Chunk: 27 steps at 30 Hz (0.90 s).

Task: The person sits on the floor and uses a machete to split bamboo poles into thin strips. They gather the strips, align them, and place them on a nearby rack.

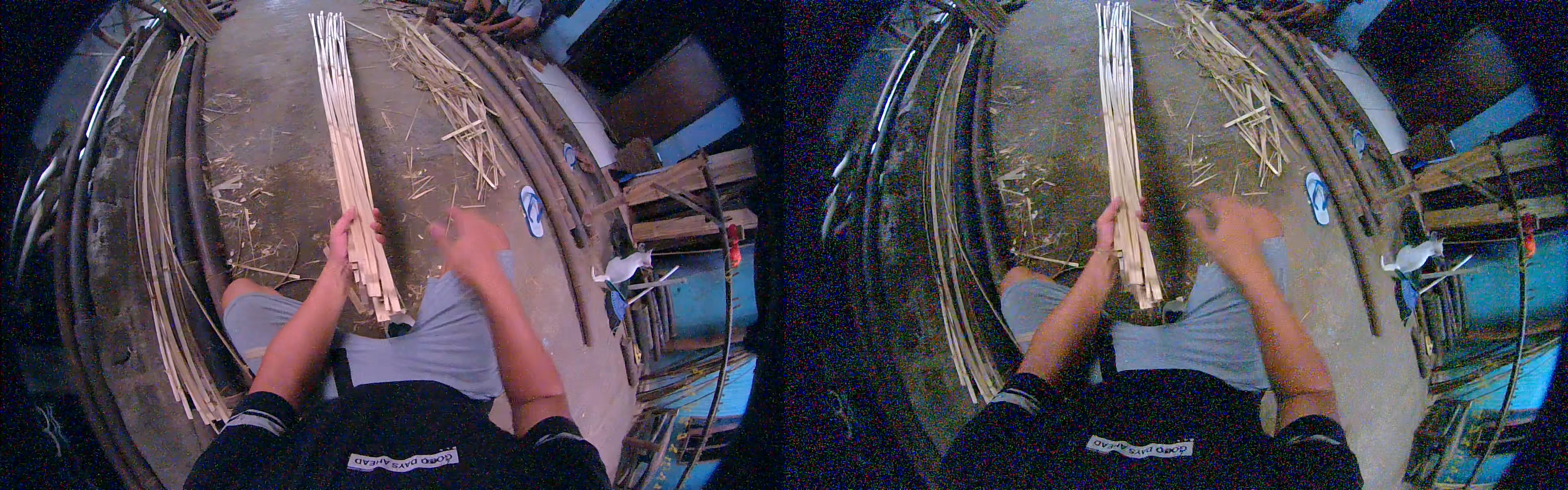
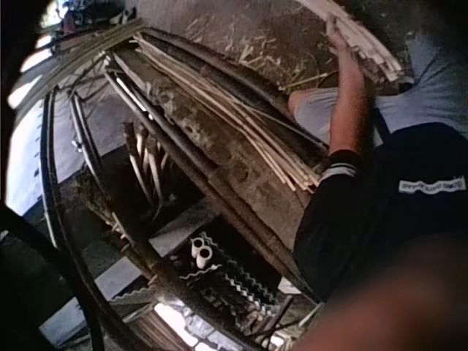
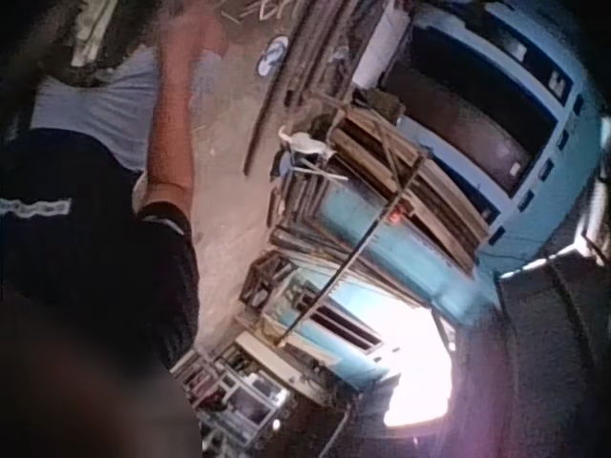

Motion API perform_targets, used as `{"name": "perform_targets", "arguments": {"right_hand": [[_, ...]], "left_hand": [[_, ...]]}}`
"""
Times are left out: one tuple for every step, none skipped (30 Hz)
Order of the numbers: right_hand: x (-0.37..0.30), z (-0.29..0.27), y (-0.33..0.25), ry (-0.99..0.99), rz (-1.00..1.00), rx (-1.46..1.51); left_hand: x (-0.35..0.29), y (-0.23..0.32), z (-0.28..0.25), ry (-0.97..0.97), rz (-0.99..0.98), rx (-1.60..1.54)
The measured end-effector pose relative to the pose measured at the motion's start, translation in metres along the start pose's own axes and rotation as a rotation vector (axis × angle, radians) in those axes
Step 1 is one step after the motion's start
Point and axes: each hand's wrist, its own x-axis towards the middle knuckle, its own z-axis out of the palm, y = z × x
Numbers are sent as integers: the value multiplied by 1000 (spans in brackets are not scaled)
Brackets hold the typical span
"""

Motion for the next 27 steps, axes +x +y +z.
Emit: {"name": "perform_targets", "arguments": {"right_hand": [[-14,15,-17,-29,-68,92],[-27,28,-32,-109,-82,157],[-44,36,-42,-100,-158,174],[-56,41,-47,-113,-212,181],[-58,46,-49,-179,-153,190],[-60,51,-49,-220,-128,217],[-61,53,-47,-243,-114,254],[-61,55,-43,-205,-70,293],[-60,56,-39,-146,-39,344],[-59,57,-36,-89,-9,400],[-58,58,-33,-127,-21,390],[-57,59,-31,-165,-30,385],[-56,59,-30,-216,-15,369],[-55,58,-29,-188,-21,349],[-54,57,-28,-177,-3,318],[-53,54,-28,-188,23,292],[-50,51,-28,-131,9,298],[-47,46,-26,-92,1,304],[-44,42,-26,-36,-4,310],[-41,38,-27,-47,-31,296],[-38,36,-28,-37,-54,282],[-35,35,-31,-5,-86,265],[-33,35,-33,-28,-67,262],[-32,36,-36,-34,-56,257],[-32,38,-38,-37,-78,264],[-31,40,-39,-29,-50,259],[-32,42,-40,-17,-55,264]], "left_hand": [[4,-2,-3,9,-9,57],[6,-3,-5,259,36,183],[9,-6,-6,450,68,294],[11,-9,-6,537,82,382],[12,-11,-5,510,55,415],[12,-13,-4,533,46,395],[13,-16,-3,489,25,361],[13,-17,-1,435,13,332],[14,-19,0,427,14,301],[14,-20,1,396,-13,315],[15,-21,2,398,-15,349],[15,-22,2,464,-18,403],[15,-22,1,474,-39,365],[15,-22,0,417,-18,356],[14,-21,-3,400,-14,341],[13,-20,-6,381,-22,320],[11,-19,-9,344,-28,244],[9,-17,-13,475,-30,266],[7,-17,-18,561,-38,273],[5,-16,-22,647,-48,281],[5,-16,-27,695,-71,362],[6,-17,-30,742,-93,444],[7,-17,-32,738,-117,479],[8,-18,-33,714,-91,473],[10,-19,-32,643,-68,418],[12,-20,-30,571,-43,365],[13,-20,-26,573,-59,359]]}}
